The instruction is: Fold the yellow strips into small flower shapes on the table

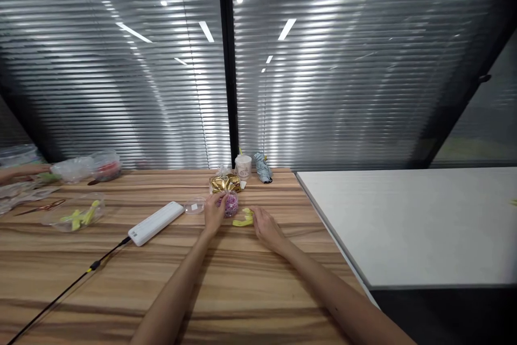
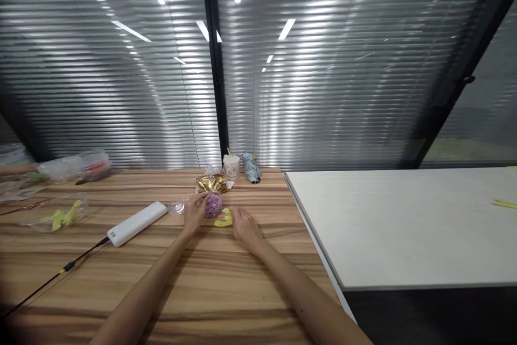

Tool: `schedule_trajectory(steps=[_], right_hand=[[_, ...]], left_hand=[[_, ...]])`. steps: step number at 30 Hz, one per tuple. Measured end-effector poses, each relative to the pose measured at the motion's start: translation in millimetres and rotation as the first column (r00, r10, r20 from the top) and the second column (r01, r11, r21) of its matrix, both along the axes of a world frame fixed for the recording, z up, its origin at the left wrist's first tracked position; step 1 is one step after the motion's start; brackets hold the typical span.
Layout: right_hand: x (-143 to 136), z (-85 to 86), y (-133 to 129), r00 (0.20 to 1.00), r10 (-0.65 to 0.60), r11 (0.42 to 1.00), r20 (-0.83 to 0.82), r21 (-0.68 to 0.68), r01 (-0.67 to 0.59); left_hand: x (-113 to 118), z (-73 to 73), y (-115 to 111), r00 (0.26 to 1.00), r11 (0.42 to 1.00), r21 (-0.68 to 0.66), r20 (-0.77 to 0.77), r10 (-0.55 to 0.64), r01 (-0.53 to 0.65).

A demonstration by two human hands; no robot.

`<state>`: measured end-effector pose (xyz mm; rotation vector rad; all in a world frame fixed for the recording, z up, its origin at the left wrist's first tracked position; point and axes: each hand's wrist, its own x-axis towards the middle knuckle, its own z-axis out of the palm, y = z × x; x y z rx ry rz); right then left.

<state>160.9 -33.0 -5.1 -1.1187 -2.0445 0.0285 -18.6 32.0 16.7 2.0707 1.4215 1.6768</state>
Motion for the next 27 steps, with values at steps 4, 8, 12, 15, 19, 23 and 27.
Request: schedule_trajectory(steps=[4,8,12,15,19,23,27], right_hand=[[0,-1.4,2,1.000,0.014,1.000,0.014,0.001,-0.014],[-2,2.1,0,1.000,0.022,1.000,0.016,0.012,-0.022],[-2,6.9,-3,1.000,0.020,1.000,0.009,0.013,-0.020],[-1,8.2,-5,1.000,0.008,1.000,0.026,0.006,-0.008],[0,9.4,-6,0.999,0.010,1.000,0.038,-0.018,-0.009],[-1,10.8,-6,0.999,0.016,0.999,0.039,-0.029,-0.015],[-2,10.8,-7,0.999,0.005,1.000,0.046,-0.027,-0.004]], left_hand=[[-1,0.5,0,0.992,0.997,-0.071,0.126,0.008,0.001],[-1,1.4,0,0.963,0.993,-0.118,0.270,0.006,0.027],[-1,1.3,1,0.948,0.993,-0.118,0.319,0.014,0.025],[0,2.2,1,0.949,0.994,-0.113,0.312,0.040,-0.004],[0,3.7,0,0.943,0.994,-0.111,0.332,0.038,-0.001],[1,3.8,0,0.943,0.994,-0.107,0.332,0.034,0.002],[0,1.9,2,0.949,0.993,-0.121,0.315,0.027,0.012]])
